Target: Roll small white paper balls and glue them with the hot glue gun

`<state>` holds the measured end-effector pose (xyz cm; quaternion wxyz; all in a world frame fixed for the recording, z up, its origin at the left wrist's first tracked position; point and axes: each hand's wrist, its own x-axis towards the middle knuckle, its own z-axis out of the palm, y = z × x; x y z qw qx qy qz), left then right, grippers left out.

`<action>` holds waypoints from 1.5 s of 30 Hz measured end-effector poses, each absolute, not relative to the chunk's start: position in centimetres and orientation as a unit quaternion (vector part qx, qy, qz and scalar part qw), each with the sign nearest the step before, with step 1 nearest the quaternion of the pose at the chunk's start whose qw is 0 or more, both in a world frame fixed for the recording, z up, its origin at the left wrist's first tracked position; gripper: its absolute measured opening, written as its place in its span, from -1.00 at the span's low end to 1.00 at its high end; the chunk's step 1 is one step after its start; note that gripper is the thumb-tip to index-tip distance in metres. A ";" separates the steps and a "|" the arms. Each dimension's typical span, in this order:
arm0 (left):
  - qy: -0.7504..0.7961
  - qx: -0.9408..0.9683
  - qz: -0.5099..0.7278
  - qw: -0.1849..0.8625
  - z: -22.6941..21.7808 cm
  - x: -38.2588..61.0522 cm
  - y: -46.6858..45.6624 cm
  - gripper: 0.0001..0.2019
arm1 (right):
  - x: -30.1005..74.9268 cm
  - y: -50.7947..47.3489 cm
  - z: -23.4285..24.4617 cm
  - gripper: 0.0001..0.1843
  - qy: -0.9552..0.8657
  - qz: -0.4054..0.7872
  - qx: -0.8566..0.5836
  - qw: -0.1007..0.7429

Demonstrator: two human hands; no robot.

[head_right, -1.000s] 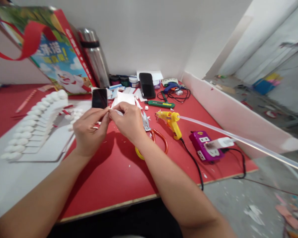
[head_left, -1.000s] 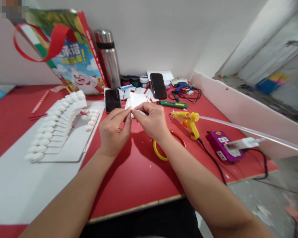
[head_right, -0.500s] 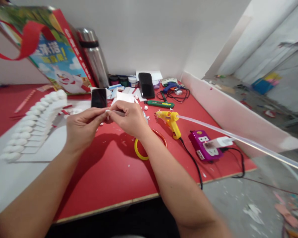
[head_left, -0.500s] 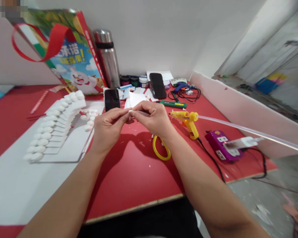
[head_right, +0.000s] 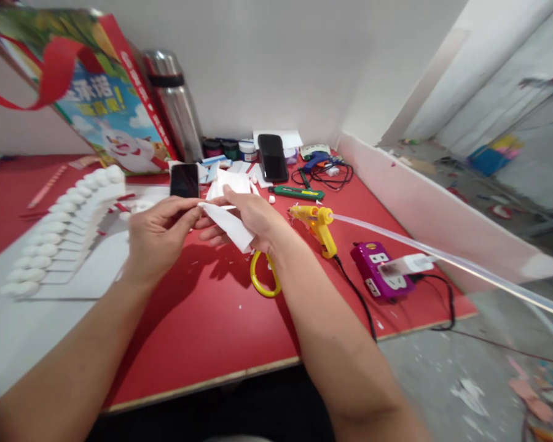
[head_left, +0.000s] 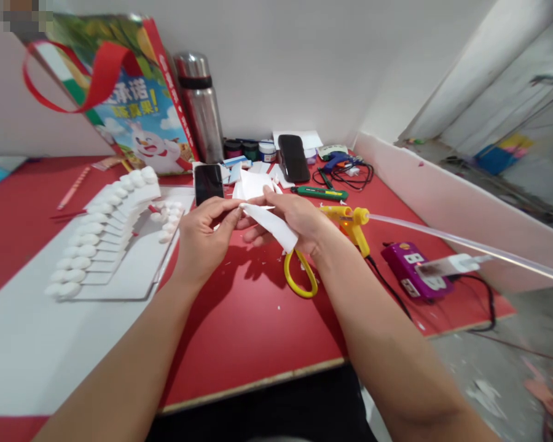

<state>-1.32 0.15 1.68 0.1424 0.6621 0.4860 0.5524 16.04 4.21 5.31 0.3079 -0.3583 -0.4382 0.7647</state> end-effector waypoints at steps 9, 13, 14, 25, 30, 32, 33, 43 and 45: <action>0.487 0.649 0.555 0.182 1.8 -1.3 0.0 -0.85 | 16.2 4.5 4.4 -0.82 -0.515 0.714 -0.335 0.337; 0.515 0.589 0.570 0.249 1.6 -1.2 0.1 -0.86 | 15.9 4.8 3.6 -0.76 -0.624 0.551 -0.385 0.398; 0.518 0.577 0.575 0.262 1.5 -1.1 0.1 -0.85 | 15.7 4.7 3.4 -0.74 -0.648 0.500 -0.404 0.408; 0.540 0.605 0.573 0.121 1.0 -0.3 -0.5 -0.85 | 13.9 2.4 3.0 -0.70 -0.789 0.171 -0.421 0.413; 0.502 0.676 0.538 0.039 1.0 0.0 -0.7 -0.80 | 14.4 3.1 2.9 -0.74 -0.776 0.198 -0.426 0.422; 0.492 0.673 0.548 0.057 1.0 0.0 -0.6 -0.81 | 14.6 3.4 2.8 -0.77 -0.762 0.225 -0.425 0.433; 0.491 0.662 0.561 0.082 1.0 0.0 -0.5 -0.82 | 14.7 3.5 2.8 -0.79 -0.757 0.241 -0.423 0.436; 0.473 0.610 0.579 0.264 1.1 -0.6 0.0 -0.78 | 15.5 4.5 2.6 -0.82 -0.745 0.361 -0.346 0.441; 0.484 0.621 0.572 0.229 1.2 -0.5 0.0 -0.79 | 15.5 4.6 2.7 -0.77 -0.726 0.391 -0.362 0.434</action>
